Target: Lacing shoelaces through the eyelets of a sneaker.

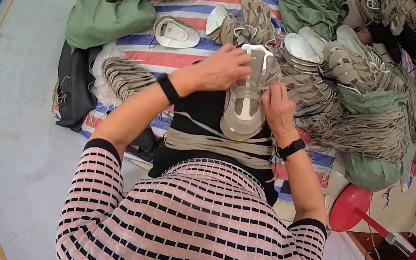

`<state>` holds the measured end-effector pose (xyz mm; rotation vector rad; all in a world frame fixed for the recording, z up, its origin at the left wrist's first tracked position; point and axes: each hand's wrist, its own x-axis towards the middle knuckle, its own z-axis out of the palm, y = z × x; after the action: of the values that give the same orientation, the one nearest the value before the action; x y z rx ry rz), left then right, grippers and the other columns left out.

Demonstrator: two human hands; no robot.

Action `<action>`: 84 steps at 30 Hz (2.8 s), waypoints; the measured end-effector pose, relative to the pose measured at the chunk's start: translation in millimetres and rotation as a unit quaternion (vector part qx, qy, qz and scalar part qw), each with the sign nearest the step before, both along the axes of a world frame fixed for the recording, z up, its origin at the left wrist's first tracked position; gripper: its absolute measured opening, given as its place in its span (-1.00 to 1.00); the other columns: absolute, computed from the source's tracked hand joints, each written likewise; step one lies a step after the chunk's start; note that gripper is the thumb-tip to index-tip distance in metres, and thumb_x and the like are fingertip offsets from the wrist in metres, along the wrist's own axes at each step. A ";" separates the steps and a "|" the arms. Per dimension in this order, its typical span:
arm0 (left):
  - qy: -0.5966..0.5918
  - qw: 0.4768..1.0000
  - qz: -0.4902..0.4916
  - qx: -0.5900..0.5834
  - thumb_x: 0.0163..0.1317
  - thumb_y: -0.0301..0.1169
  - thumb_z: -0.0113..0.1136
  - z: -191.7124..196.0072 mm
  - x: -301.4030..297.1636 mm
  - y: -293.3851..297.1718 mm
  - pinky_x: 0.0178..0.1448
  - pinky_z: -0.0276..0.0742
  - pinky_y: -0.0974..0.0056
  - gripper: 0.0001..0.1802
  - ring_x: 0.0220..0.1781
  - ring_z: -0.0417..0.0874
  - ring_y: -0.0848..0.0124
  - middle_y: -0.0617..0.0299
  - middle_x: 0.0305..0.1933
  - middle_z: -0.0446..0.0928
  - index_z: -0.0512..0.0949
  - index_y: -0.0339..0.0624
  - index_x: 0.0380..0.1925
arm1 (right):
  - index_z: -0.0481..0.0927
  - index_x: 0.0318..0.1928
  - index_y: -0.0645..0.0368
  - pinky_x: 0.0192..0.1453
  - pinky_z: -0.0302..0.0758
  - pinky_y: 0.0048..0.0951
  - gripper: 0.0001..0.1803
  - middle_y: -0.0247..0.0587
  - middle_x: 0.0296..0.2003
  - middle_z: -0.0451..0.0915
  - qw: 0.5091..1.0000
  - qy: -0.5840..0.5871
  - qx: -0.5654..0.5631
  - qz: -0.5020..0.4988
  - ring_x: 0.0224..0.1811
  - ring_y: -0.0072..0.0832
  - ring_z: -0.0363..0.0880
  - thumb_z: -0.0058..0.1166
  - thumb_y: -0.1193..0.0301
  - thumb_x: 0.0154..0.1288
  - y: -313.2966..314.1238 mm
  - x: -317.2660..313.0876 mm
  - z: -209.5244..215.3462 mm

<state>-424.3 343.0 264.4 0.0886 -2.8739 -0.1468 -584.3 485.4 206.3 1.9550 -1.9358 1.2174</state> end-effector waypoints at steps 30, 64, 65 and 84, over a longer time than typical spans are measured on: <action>-0.062 0.987 -0.014 0.145 0.13 -0.35 0.12 26.8 33.2 -59.3 -0.27 0.24 0.14 -0.77 -0.43 0.38 0.09 0.08 -0.56 0.34 0.38 -0.25 -0.59 | 0.50 -0.32 0.07 -0.19 0.17 -0.66 -0.87 -0.53 -0.44 0.30 0.691 -0.661 0.245 0.158 -0.33 -0.71 0.26 -0.01 0.30 0.26 -3.0 -19.2 13.6; 0.631 0.325 0.137 0.691 0.28 -0.35 -0.04 33.9 351.3 -107.8 -0.35 0.44 0.45 -0.71 -0.34 0.45 0.44 0.15 -0.05 0.52 0.50 -0.29 -0.10 | 0.51 -0.42 0.23 -0.44 0.20 -0.59 -0.90 -0.48 -0.61 0.35 0.661 -0.660 0.263 0.241 -0.60 -0.68 0.22 0.03 0.46 0.19 -3.5 -44.9 156.2; 0.638 0.318 0.154 0.684 0.28 -0.33 -0.03 29.6 366.5 -109.3 -0.33 0.44 0.44 -0.69 -0.34 0.46 0.44 0.15 -0.07 0.53 0.49 -0.29 -0.08 | 0.49 -0.42 0.20 -0.48 0.15 -0.58 -0.90 -0.51 -0.64 0.29 0.641 -0.695 0.195 0.260 -0.64 -0.68 0.15 0.01 0.45 0.21 -1.7 -66.7 156.1; -0.052 0.568 0.821 -0.008 0.04 -0.09 0.02 -112.4 493.9 -54.6 -0.27 0.48 -0.05 -0.53 -0.43 0.57 -0.12 -0.22 -0.53 0.53 0.62 -0.34 -0.55 | 0.53 -0.28 0.11 -0.67 0.10 -0.65 -0.89 -0.49 -0.57 0.54 0.557 -0.774 -0.257 -0.157 -0.76 -0.73 0.12 0.06 0.35 0.26 237.6 -268.7 90.4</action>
<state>69.6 288.4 152.0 2.5103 -1.6425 0.2663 -853.0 723.1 296.7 -0.2579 -1.5085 3.2650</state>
